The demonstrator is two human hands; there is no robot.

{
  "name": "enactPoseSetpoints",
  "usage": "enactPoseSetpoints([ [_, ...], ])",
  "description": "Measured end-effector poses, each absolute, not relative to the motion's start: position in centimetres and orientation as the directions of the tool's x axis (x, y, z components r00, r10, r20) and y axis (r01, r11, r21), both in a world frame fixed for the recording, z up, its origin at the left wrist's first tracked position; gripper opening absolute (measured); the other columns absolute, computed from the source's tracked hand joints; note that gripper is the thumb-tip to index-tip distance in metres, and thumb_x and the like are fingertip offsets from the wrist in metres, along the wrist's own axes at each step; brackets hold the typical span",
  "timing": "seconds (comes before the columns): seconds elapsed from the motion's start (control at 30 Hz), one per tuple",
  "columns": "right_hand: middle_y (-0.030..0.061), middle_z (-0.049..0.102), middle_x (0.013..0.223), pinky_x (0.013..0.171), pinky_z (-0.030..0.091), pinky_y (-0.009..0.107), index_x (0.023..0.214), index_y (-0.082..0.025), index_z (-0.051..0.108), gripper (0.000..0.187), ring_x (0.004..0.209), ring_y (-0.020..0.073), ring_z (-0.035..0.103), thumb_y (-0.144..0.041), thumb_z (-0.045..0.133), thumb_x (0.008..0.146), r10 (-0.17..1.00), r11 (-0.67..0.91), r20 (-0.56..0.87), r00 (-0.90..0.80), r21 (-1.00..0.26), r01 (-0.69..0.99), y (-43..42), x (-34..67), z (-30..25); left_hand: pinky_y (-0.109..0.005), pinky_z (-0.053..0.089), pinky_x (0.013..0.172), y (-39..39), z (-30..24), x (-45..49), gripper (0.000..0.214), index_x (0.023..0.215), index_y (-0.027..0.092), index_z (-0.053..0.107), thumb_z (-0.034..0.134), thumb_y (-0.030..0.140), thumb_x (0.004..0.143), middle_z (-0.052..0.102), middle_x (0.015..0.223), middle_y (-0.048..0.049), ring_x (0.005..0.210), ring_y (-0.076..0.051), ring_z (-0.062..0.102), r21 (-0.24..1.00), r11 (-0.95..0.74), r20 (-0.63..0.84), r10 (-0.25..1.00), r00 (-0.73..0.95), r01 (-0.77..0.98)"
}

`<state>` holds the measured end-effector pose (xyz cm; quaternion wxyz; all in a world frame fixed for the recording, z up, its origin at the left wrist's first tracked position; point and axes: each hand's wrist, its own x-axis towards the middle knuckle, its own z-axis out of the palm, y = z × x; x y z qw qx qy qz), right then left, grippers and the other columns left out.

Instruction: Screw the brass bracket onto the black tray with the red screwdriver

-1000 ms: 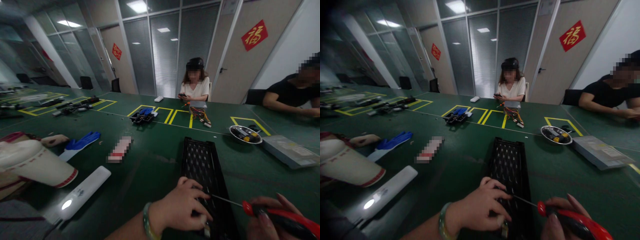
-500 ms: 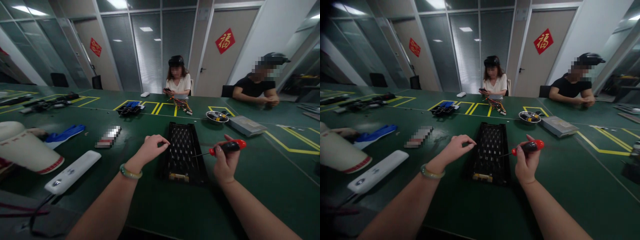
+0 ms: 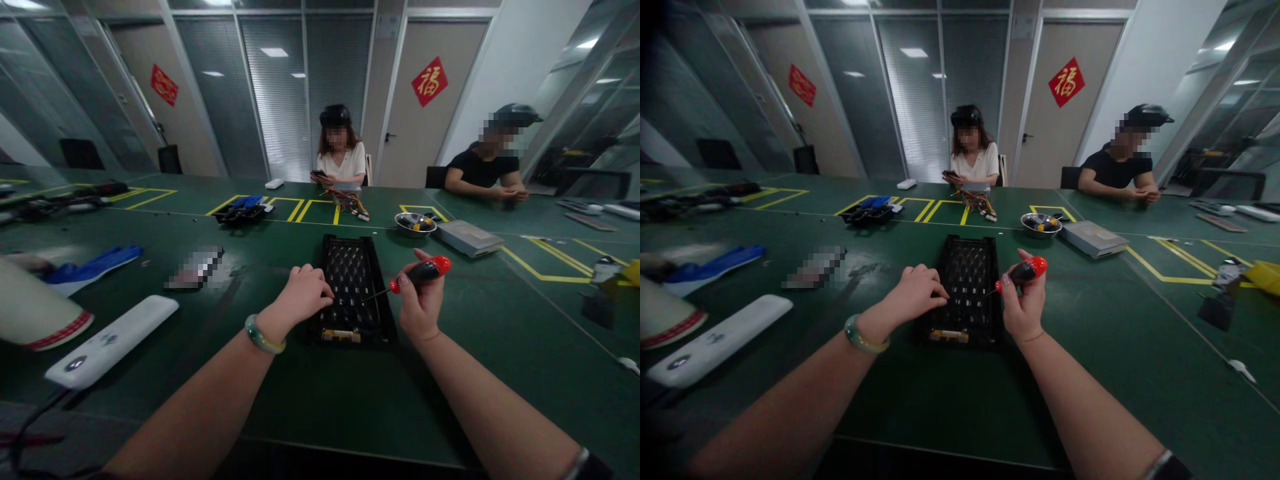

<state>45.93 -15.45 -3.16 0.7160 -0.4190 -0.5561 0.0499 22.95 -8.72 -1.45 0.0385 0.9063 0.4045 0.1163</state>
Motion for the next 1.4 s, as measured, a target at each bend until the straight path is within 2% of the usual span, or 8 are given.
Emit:
enactPoseSetpoints([
  [0.17,0.0007,0.055,0.087,0.073,0.046,0.038,0.13,-0.027,0.051,0.044,0.072,0.0182,0.053,-0.032,0.061,0.087,0.527,0.66,0.731,0.434,-0.674,0.333,-15.1,46.3,-2.9,-0.041,0.027,0.09,-8.3,-1.4,23.2,0.014,0.081,0.026,0.076,0.063,0.031,0.086,0.065,0.094,-0.0032,0.098,-0.025,0.048,0.188,-0.69,0.191,0.724,0.663,0.699],
  [0.43,-0.0011,0.054,0.082,0.066,0.046,0.031,0.12,-0.027,0.056,0.036,0.071,0.0159,0.052,-0.029,0.06,0.085,0.603,0.629,0.609,0.515,-0.76,0.163,-14.5,46.9,-2.8,-0.04,0.032,0.094,-10.2,-0.4,23.8,0.015,0.093,0.023,0.067,0.056,0.033,0.089,0.071,0.098,0.0011,0.094,-0.019,0.058,0.498,-0.639,0.224,0.748,0.624,0.586],
  [0.57,-0.0019,0.053,0.079,0.062,0.045,0.03,0.116,-0.027,0.058,0.033,0.068,0.015,0.051,-0.027,0.058,0.083,0.61,0.61,0.567,0.554,-0.782,0.128,-14.2,47.4,-2.6,-0.037,0.036,0.094,-11.1,-0.1,24.2,0.013,0.091,0.024,0.068,0.059,0.032,0.087,0.071,0.099,0.0017,0.092,-0.017,0.061,0.582,-0.626,0.187,0.724,0.664,0.519],
  [0.73,-0.0023,0.052,0.073,0.056,0.042,0.027,0.111,-0.025,0.061,0.031,0.063,0.0141,0.048,-0.026,0.056,0.08,0.566,0.633,0.582,0.584,-0.761,0.144,-13.9,47.6,-2.1,-0.038,0.031,0.098,-11.5,-0.3,24.7,0.012,0.09,0.025,0.069,0.063,0.034,0.087,0.072,0.099,0.003,0.097,-0.018,0.062,0.58,-0.658,0.132,0.658,0.742,0.48],
  [0.87,-0.0027,0.051,0.072,0.054,0.04,0.026,0.107,-0.025,0.062,0.03,0.061,0.0135,0.048,-0.025,0.055,0.078,0.568,0.653,0.588,0.576,-0.748,0.12,-14.0,47.5,-1.8,-0.036,0.028,0.096,-12.0,-0.3,25.2,0.009,0.093,0.029,0.071,0.068,0.032,0.085,0.073,0.099,0.0056,0.1,-0.019,0.06,0.548,-0.686,0.12,0.631,0.767,0.479],
  [1.07,-0.0024,0.05,0.071,0.054,0.039,0.028,0.106,-0.025,0.062,0.031,0.061,0.0143,0.048,-0.026,0.054,0.077,0.55,0.681,0.622,0.557,-0.721,0.132,-14.4,47.2,-1.4,-0.04,0.024,0.097,-13.0,0.1,26.0,0.034,0.12,0.033,0.062,0.066,0.034,0.087,0.075,0.1,0.0039,0.109,-0.023,0.055,0.554,-0.687,0.06,0.596,0.8,0.47],
  [1.4,-0.0012,0.052,0.073,0.056,0.041,0.03,0.114,-0.026,0.058,0.034,0.061,0.0154,0.047,-0.026,0.055,0.081,0.556,0.698,0.687,0.469,-0.691,0.185,-15.8,46.0,-0.9,-0.04,0.024,0.094,-13.2,-0.3,26.4,0.045,0.127,0.035,0.056,0.069,0.028,0.084,0.076,0.098,0.0063,0.108,-0.023,0.054,0.541,-0.691,0.049,0.596,0.802,0.48],
])
